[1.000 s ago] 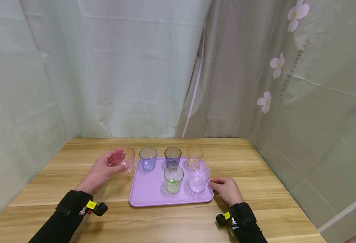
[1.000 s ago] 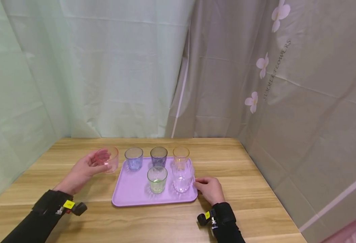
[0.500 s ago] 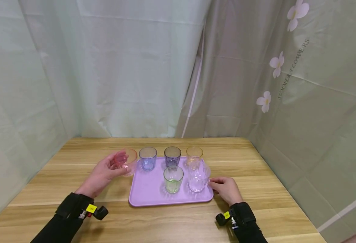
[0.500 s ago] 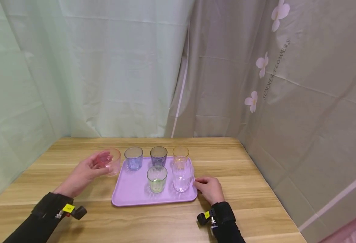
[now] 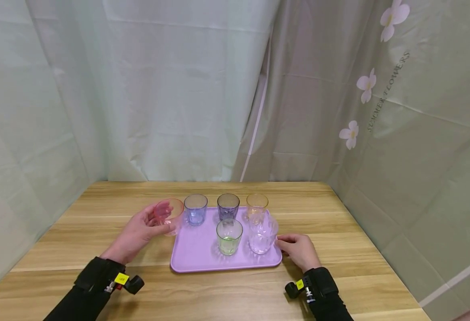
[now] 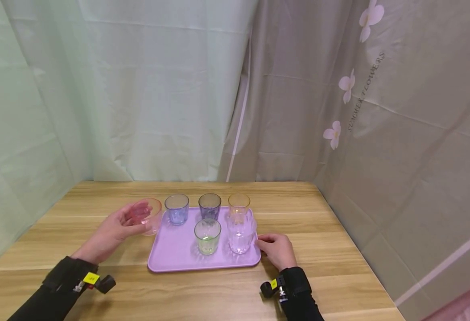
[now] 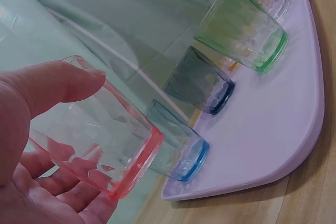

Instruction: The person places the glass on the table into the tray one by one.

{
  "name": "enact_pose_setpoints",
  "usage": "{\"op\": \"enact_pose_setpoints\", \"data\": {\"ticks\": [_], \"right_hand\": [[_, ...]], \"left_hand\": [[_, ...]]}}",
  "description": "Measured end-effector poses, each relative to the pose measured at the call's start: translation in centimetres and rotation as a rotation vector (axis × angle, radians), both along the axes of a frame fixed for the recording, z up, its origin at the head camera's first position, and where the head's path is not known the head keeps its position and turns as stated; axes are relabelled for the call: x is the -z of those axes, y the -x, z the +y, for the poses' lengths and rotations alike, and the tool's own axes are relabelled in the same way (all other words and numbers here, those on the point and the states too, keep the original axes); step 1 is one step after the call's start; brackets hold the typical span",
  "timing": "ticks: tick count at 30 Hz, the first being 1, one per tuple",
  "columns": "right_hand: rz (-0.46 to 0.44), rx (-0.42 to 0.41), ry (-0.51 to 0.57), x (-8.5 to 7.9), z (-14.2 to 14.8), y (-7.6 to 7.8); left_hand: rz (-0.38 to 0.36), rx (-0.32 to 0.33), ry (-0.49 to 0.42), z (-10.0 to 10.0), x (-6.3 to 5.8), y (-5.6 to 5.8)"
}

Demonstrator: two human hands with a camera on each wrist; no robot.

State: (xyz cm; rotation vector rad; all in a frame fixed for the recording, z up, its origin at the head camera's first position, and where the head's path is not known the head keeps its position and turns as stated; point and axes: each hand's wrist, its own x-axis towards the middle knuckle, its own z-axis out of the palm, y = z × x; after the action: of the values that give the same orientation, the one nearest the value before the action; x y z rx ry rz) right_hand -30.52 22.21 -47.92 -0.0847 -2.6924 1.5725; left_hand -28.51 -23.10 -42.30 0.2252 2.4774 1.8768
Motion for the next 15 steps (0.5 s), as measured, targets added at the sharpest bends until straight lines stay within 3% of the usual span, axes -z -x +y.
{"op": "enact_pose_setpoints", "data": {"ticks": [15], "right_hand": [[0.02,0.008,-0.012,0.05,-0.15,0.01]], "left_hand": [[-0.015,0.018,-0.043,0.54,0.31,-0.41]]}}
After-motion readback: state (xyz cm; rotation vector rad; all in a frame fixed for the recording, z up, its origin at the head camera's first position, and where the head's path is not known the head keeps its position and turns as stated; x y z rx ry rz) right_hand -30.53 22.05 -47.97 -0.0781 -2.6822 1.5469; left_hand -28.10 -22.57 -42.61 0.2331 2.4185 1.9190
